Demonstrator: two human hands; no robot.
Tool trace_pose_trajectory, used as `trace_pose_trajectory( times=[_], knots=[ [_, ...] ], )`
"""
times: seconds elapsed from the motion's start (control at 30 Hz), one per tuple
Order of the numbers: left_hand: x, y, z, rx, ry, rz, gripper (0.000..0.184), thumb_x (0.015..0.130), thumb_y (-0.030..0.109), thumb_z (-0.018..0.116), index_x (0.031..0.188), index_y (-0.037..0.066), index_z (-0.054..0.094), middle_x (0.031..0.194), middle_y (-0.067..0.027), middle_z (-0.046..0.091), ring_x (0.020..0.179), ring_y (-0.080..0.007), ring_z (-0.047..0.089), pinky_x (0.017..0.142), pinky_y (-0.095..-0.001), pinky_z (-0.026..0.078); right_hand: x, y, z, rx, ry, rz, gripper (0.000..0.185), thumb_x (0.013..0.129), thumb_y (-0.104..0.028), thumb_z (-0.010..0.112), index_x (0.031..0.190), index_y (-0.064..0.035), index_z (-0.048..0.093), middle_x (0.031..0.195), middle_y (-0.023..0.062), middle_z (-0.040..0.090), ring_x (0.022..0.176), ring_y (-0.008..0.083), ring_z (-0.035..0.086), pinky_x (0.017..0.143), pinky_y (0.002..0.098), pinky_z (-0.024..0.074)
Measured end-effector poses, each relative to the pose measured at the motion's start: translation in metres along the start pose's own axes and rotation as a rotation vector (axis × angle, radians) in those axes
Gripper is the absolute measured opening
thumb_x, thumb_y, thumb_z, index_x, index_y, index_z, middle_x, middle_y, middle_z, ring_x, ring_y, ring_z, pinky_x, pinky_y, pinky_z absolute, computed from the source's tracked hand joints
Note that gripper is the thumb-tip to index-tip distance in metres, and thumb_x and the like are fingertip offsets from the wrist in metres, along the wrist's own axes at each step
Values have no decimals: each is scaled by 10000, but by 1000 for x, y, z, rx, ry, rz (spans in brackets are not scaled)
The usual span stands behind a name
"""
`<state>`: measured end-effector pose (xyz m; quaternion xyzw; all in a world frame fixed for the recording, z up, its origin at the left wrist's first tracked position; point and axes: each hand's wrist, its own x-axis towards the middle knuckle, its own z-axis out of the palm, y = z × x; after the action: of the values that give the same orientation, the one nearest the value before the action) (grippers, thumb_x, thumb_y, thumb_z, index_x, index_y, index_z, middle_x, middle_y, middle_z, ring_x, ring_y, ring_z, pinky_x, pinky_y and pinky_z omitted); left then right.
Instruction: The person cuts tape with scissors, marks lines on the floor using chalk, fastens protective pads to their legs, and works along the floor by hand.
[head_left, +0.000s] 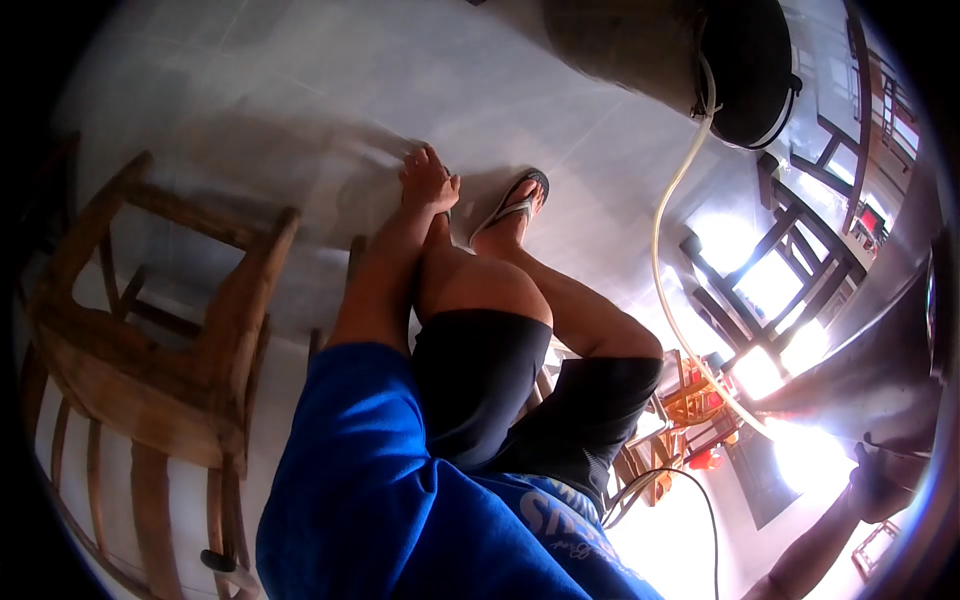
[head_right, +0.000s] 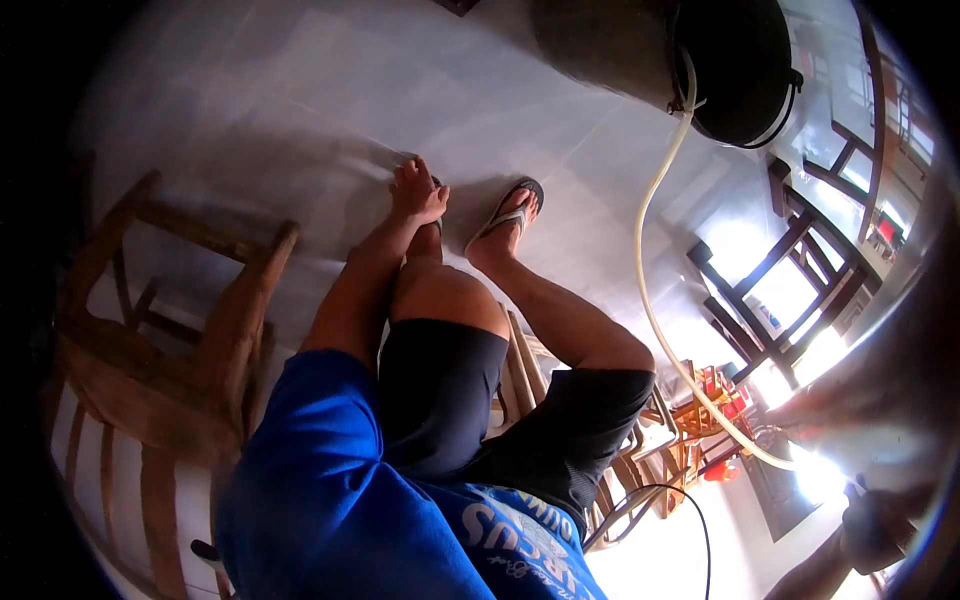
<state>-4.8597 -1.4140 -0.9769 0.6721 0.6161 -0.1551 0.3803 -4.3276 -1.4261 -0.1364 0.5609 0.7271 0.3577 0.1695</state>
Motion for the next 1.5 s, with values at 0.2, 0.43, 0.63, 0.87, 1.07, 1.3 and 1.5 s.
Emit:
trace_pose_trajectory(
  times=[0.2, 0.43, 0.63, 0.87, 1.07, 1.3, 1.5],
  knots=[
    [-1, -1, -13, 132, -86, 112, 804, 874, 460, 667, 1389, -93, 392, 1352, -212, 433, 1273, -390, 440, 928, -571, 490, -4, 3, 3, 2, -4, 10, 705, 730, -301, 902, 1242, 80, 603, 1183, 180, 687, 1021, 276, 689, 910, 335, 564],
    [22, -15, 5, -375, 185, 221, 460, 834, 334, 747, 1156, 23, 642, 1086, -168, 607, 1060, -323, 598, 874, -461, 525, -2, 2, 18, 18, 8, -5, 733, 717, -290, 914, 1259, 84, 594, 1184, 173, 689, 1022, 264, 689, 917, 321, 561],
    [5, 134, -160, -1123, 550, 465, 142, 825, 104, 810, 900, 31, 713, 804, -104, 716, 718, -200, 692, 681, -318, 558, -2, 17, 30, 17, -1, -16, 757, 705, -281, 924, 1273, 87, 585, 1185, 168, 690, 1023, 254, 689, 923, 309, 558],
    [31, 299, -301, -780, 919, 895, 91, 830, 224, 737, 798, 143, 764, 811, -67, 739, 763, -251, 712, 658, -408, 535, 12, 13, 52, 17, 59, -72, 779, 691, -284, 935, 1280, 86, 585, 1184, 169, 692, 1026, 261, 688, 923, 317, 561],
    [44, 334, -301, -360, 608, 815, 197, 846, 255, 650, 862, 98, 768, 755, -59, 702, 813, -278, 678, 723, -429, 493, 74, -100, 49, 258, 321, -341, 728, 692, -291, 926, 1244, 71, 618, 1162, 229, 684, 1025, 335, 686, 869, 380, 585],
    [9, 303, -268, -567, 960, 1004, 386, 773, 112, 703, 1150, 39, 663, 995, -143, 621, 926, -322, 593, 800, -483, 463, 57, -65, 38, 174, 165, -358, 611, 717, -239, 882, 1179, 87, 649, 1136, 247, 685, 994, 348, 690, 841, 384, 589],
    [45, 137, -112, -641, 608, 758, 109, 779, 52, 670, 876, 24, 628, 926, -196, 593, 896, -403, 574, 787, -525, 455, 39, -52, 15, 80, 113, -156, 578, 746, -258, 855, 1178, 70, 655, 1147, 248, 680, 1012, 349, 687, 854, 392, 587]
  ],
)
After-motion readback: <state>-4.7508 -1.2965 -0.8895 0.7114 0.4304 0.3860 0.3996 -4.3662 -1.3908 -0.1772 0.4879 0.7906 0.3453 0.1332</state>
